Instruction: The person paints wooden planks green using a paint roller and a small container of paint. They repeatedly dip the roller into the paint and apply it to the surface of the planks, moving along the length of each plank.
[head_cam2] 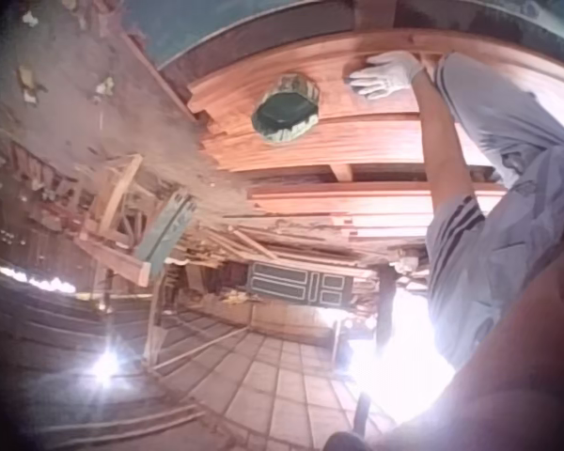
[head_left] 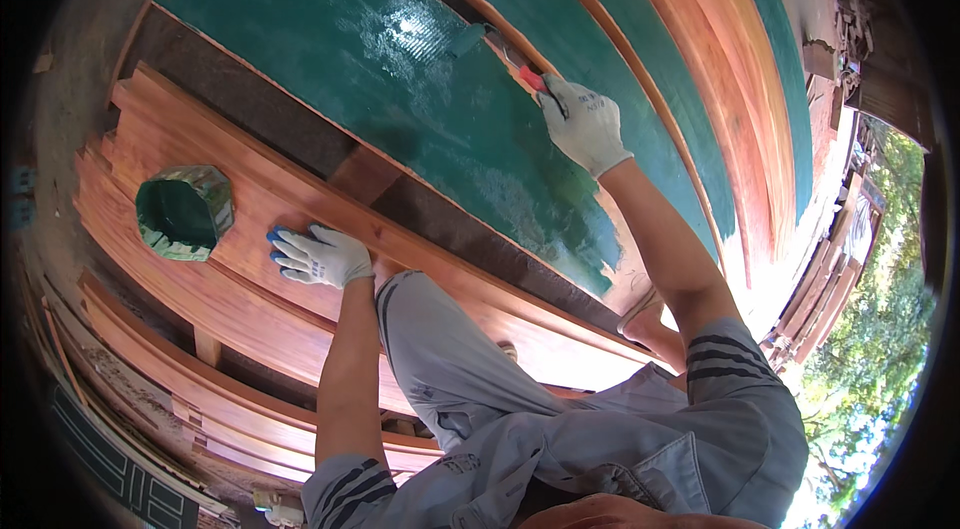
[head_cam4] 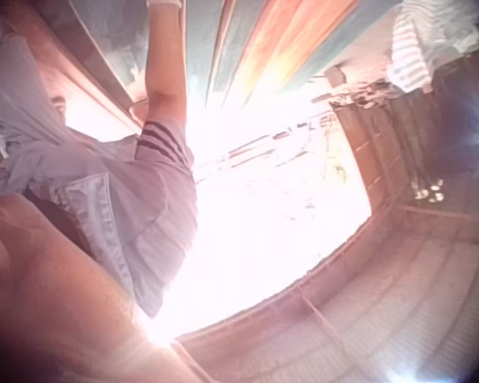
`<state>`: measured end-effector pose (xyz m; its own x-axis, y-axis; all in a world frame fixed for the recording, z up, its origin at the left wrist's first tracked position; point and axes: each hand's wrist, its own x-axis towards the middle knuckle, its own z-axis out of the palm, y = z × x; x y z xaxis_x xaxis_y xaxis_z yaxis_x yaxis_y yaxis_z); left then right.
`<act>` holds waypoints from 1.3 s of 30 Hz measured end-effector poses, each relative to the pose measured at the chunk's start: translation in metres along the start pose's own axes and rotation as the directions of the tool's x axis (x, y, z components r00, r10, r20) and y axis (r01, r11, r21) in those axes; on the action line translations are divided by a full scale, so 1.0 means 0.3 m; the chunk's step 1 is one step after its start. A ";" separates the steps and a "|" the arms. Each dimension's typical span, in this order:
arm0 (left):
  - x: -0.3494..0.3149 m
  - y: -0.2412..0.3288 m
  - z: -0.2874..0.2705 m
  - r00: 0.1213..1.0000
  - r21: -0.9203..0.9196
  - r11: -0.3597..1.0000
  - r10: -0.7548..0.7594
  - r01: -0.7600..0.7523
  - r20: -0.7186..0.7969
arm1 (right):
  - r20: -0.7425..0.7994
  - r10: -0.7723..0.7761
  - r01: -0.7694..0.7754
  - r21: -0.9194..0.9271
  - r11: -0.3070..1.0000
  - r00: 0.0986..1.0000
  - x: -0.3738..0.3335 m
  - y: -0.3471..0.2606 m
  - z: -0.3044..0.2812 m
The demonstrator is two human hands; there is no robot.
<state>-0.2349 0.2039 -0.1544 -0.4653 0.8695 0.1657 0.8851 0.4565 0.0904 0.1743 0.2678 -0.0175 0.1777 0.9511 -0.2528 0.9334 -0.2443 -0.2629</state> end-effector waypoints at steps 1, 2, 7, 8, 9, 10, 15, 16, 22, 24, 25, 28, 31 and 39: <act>0.002 -0.003 0.005 1.000 0.005 1.000 0.005 -0.005 -0.007 | -0.014 -0.006 0.006 0.003 1.000 1.000 -0.019 0.012 0.003; 0.004 -0.014 0.010 1.000 0.013 1.000 0.010 -0.009 -0.012 | -0.023 -0.013 0.013 0.007 1.000 1.000 -0.054 0.029 0.010; 0.001 -0.016 0.009 1.000 0.021 0.999 0.028 -0.028 -0.011 | -0.033 -0.015 0.014 -0.029 0.999 0.999 -0.245 0.152 0.021; 0.000 -0.017 0.014 0.999 0.026 0.999 0.031 -0.030 -0.012 | -0.030 -0.011 0.010 -0.031 0.999 0.999 -0.290 0.183 0.021; -0.001 -0.018 0.016 0.999 0.032 0.999 0.032 -0.031 -0.013 | -0.027 -0.008 0.007 -0.032 0.999 1.000 -0.325 0.201 0.013; -0.002 -0.021 0.017 1.000 0.031 0.999 0.024 -0.023 -0.007 | -0.006 0.014 -0.014 -0.026 1.000 1.000 -0.361 0.219 0.000; 0.008 -0.015 0.006 1.000 0.050 0.999 0.017 -0.017 0.004 | -0.063 -0.029 0.029 0.000 1.000 0.998 -0.395 0.233 -0.023; 0.008 -0.013 0.005 1.000 0.048 0.999 0.004 -0.005 0.013 | -0.062 -0.026 0.026 0.006 1.000 0.998 -0.375 0.227 -0.016; 0.019 0.019 0.001 0.999 0.043 0.999 -0.021 0.019 0.049 | -0.035 0.007 -0.006 0.035 0.999 0.999 -0.176 0.145 0.002; 0.012 0.011 -0.005 0.999 0.059 0.998 -0.015 0.012 0.052 | -0.023 0.004 -0.004 0.018 1.000 1.000 -0.175 0.156 0.022; 0.014 0.013 -0.004 0.998 0.061 0.998 -0.015 0.011 0.054 | -0.022 0.009 -0.008 0.022 1.000 1.000 -0.189 0.166 0.022; 0.012 0.009 -0.011 0.998 0.078 0.997 -0.014 0.010 0.056 | -0.010 0.015 -0.015 0.022 1.000 1.000 -0.274 0.210 0.014; 0.013 -0.004 -0.002 0.999 0.087 0.996 0.004 -0.007 0.039 | -0.013 0.029 -0.029 0.004 1.000 1.000 -0.378 0.264 0.008; 0.012 -0.031 0.026 0.999 0.094 0.995 0.037 -0.037 0.004 | -0.045 0.029 -0.030 -0.023 0.999 0.999 -0.555 0.362 -0.027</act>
<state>-0.2449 0.2043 -0.1624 -0.4325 0.8863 0.1654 0.8980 0.4399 -0.0087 0.2486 0.0844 0.0036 0.2191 0.9511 -0.2178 0.9345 -0.2688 -0.2335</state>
